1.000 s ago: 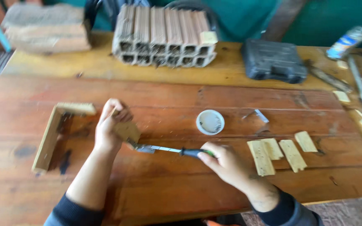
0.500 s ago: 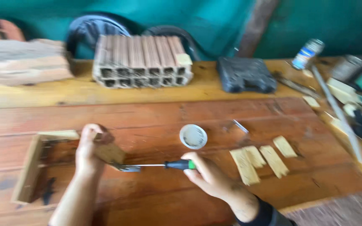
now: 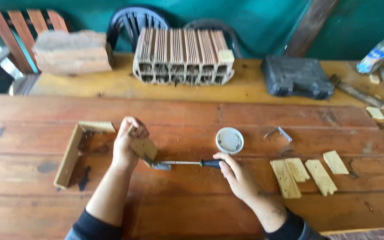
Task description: The person assembles a small wooden structure by attaching metal brackets to wooden pieces using a screwdriver. They place brackets, insert screws, and tighten them, repeating the process for multiple pieces.
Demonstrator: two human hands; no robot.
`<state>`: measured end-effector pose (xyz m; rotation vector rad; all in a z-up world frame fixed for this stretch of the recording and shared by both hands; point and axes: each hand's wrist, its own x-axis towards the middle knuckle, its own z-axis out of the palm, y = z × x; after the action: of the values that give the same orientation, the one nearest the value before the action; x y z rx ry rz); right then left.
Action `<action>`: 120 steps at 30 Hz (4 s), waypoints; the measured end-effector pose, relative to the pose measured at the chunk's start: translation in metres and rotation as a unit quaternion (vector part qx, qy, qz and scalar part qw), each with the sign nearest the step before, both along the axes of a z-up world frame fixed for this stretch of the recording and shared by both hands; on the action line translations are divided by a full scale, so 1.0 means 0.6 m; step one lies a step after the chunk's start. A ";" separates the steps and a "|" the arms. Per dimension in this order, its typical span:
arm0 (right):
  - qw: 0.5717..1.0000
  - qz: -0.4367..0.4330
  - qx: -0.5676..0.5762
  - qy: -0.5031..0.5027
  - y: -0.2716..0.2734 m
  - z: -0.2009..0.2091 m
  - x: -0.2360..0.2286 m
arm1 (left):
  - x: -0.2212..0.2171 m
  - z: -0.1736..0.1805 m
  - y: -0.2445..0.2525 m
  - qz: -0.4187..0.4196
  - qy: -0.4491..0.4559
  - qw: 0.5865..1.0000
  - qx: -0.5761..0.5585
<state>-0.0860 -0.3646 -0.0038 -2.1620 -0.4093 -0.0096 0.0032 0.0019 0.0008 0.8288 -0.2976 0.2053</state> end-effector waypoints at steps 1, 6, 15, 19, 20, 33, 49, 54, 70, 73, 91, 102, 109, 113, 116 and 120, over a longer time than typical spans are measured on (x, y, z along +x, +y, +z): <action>1.000 0.002 -0.002 0.010 -0.004 0.000 -0.008 | -0.004 0.002 -0.001 0.002 0.010 1.000 -0.002; 0.996 0.053 0.006 -0.076 -0.017 -0.025 0.001 | 0.003 -0.022 0.005 0.027 -0.043 0.998 0.048; 0.996 0.031 0.064 -0.049 0.033 0.066 -0.015 | -0.012 -0.005 0.000 0.040 -0.046 0.995 0.073; 0.987 0.104 0.118 -0.030 -0.009 -0.012 0.006 | -0.009 -0.006 0.000 0.044 -0.048 0.996 0.063; 0.985 0.116 0.124 -0.026 -0.016 -0.033 0.014 | -0.009 -0.004 0.000 0.044 -0.047 0.996 0.062; 0.977 0.104 0.165 0.087 -0.005 -0.045 0.026 | 0.000 -0.001 -0.011 0.036 -0.036 0.996 0.067; 0.898 0.159 -0.191 -0.363 0.007 -0.016 0.014 | -0.003 -0.005 0.013 0.026 -0.042 0.995 0.081; 0.920 0.167 -0.147 -0.322 0.019 0.002 0.009 | -0.001 -0.003 0.007 0.023 -0.045 0.996 0.077; 0.997 0.058 0.042 -0.007 0.034 -0.006 0.000 | 0.009 -0.009 -0.008 0.019 -0.041 0.995 0.085; 0.997 0.036 0.058 0.034 0.034 -0.012 0.003 | 0.008 -0.011 -0.007 0.014 -0.042 0.994 0.102; 0.974 0.067 0.149 0.158 0.013 -0.042 0.030 | -0.003 0.002 -0.010 0.049 -0.044 0.992 0.107; 0.898 0.168 -0.177 -0.366 0.027 0.010 0.002 | 0.006 -0.011 0.006 0.039 -0.032 0.997 0.065; 0.915 0.171 -0.124 -0.343 0.047 0.005 -0.010 | -0.004 -0.003 -0.004 0.041 -0.048 0.995 0.074; 0.954 0.162 -0.072 -0.241 0.055 0.036 -0.011 | -0.009 0.008 -0.006 0.038 -0.052 0.995 0.077; 0.974 0.153 -0.036 -0.166 0.050 0.042 -0.007 | 0.001 -0.006 -0.003 0.035 -0.054 0.995 0.075; 0.979 0.133 -0.025 -0.150 0.041 0.041 -0.003 | 0.000 -0.003 0.005 0.012 -0.042 0.997 0.061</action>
<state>-0.0878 -0.3402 0.0205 -2.1431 -0.8792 -0.1785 0.0032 0.0047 -0.0012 0.9472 -0.3829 0.2469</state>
